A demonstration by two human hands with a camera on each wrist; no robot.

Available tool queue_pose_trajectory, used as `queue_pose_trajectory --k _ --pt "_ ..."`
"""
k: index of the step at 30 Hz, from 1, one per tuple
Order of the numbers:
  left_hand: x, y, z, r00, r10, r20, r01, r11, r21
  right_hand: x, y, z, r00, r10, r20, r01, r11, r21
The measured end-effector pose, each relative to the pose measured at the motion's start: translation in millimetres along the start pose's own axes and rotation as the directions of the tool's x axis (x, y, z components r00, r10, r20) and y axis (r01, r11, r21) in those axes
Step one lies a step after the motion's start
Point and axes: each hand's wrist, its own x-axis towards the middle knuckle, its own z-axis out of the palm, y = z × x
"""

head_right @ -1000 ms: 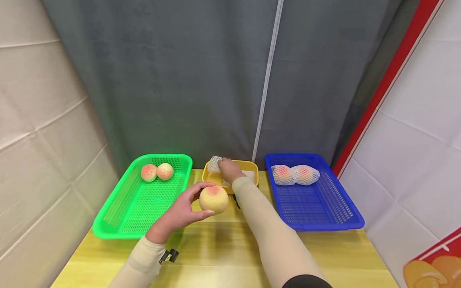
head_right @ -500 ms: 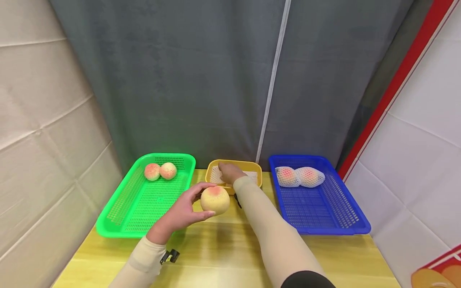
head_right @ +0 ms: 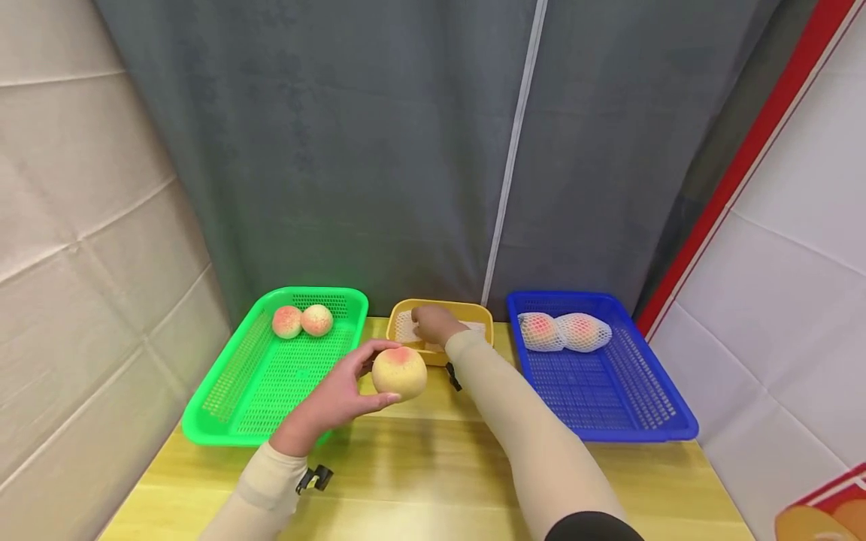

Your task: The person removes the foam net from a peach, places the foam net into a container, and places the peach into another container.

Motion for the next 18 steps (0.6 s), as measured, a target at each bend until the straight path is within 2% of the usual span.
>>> queue_pose_trajectory --k 2,5,9,13,18 --pt "-0.9 1.8 -2.0 1.0 -0.031 -0.001 0.031 1.0 -0.003 -6 -5 -9 0.998 0.0 -0.058 0.001 1.0 0.009" --pt "-2.8 3.3 -5.1 0.999 -0.053 -0.006 0.053 0.999 0.002 -16 -14 -24 0.984 -0.046 -0.17 0.047 0.999 0.003" --pt "-2.7 2.6 -7.3 0.999 -0.041 0.001 0.041 0.999 0.021 -36 -23 -44 0.96 -0.065 -0.274 0.081 0.996 0.046" --pt "-0.8 1.1 -7.9 1.0 -0.008 0.004 0.007 0.999 0.031 -64 -29 -61 0.951 -0.053 -0.304 0.092 0.989 0.114" --pt "-0.3 1.4 -8.0 1.0 0.003 0.01 -0.003 0.999 0.036 -112 -35 -71 0.952 -0.068 -0.298 0.125 0.976 0.179"
